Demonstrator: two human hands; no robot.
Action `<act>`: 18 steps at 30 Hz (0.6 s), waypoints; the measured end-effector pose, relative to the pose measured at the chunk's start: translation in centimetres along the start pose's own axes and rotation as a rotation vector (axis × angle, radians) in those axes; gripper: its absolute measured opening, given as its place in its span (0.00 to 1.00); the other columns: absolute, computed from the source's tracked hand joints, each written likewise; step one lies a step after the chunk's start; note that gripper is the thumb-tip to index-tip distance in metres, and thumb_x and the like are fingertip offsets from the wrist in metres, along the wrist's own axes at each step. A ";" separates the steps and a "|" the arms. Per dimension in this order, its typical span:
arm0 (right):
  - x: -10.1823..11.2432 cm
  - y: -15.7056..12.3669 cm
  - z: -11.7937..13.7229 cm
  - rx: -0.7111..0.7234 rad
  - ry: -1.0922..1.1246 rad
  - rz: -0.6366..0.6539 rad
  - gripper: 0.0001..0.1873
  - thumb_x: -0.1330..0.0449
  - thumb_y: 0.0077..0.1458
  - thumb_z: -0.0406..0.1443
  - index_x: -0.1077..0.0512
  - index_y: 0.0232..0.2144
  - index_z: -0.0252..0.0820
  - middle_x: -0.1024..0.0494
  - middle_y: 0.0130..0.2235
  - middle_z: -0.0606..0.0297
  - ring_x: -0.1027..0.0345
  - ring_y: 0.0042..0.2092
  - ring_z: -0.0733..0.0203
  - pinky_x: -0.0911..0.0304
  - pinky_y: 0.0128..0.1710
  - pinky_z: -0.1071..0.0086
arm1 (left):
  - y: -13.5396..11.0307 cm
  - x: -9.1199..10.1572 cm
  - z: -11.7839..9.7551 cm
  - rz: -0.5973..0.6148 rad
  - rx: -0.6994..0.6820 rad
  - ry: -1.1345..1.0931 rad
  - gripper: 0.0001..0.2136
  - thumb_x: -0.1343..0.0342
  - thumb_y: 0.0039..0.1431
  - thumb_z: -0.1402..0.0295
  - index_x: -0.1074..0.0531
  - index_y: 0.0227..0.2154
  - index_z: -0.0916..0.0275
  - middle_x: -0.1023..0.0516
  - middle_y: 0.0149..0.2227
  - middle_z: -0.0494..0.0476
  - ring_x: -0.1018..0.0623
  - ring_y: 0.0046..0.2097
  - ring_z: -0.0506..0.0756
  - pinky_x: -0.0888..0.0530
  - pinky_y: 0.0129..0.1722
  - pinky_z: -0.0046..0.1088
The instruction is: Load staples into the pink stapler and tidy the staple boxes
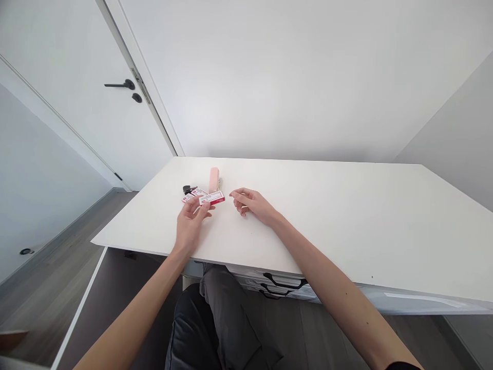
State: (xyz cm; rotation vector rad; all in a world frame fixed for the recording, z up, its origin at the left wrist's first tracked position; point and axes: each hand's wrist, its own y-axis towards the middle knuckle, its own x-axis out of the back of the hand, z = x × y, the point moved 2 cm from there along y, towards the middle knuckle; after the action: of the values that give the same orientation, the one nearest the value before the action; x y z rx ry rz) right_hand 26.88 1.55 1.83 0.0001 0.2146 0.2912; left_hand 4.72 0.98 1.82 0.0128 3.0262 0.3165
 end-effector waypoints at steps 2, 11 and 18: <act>0.0 0.0 0.1 -0.005 -0.006 -0.011 0.23 0.31 0.58 0.55 0.22 0.44 0.44 0.29 0.33 0.68 0.38 0.30 0.65 0.39 0.27 0.68 | 0.5 1.9 -0.2 -0.085 -0.028 0.032 0.25 0.28 0.54 0.54 0.27 0.48 0.61 0.18 0.54 0.65 0.16 0.45 0.58 0.23 0.39 0.32; -0.1 0.2 -0.1 -0.013 -0.039 0.006 0.23 0.31 0.58 0.54 0.23 0.43 0.44 0.28 0.33 0.68 0.38 0.30 0.65 0.38 0.28 0.67 | 2.3 10.7 -1.3 -0.152 -0.010 0.334 0.34 0.27 0.51 0.51 0.29 0.57 0.62 0.18 0.52 0.65 0.18 0.49 0.59 0.25 0.50 0.37; -0.1 0.2 -0.1 -0.020 -0.048 0.023 0.22 0.31 0.58 0.53 0.23 0.43 0.43 0.28 0.34 0.68 0.37 0.31 0.65 0.37 0.29 0.67 | 3.0 11.3 -2.1 0.087 0.022 0.783 0.29 0.42 0.62 0.42 0.22 0.57 0.57 0.16 0.49 0.58 0.23 0.42 0.58 0.29 0.44 0.36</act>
State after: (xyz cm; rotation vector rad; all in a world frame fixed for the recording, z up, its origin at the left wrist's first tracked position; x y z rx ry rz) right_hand 26.74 1.73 1.74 -0.0102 0.1636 0.3157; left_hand -6.73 3.65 3.38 0.0288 3.8137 0.3614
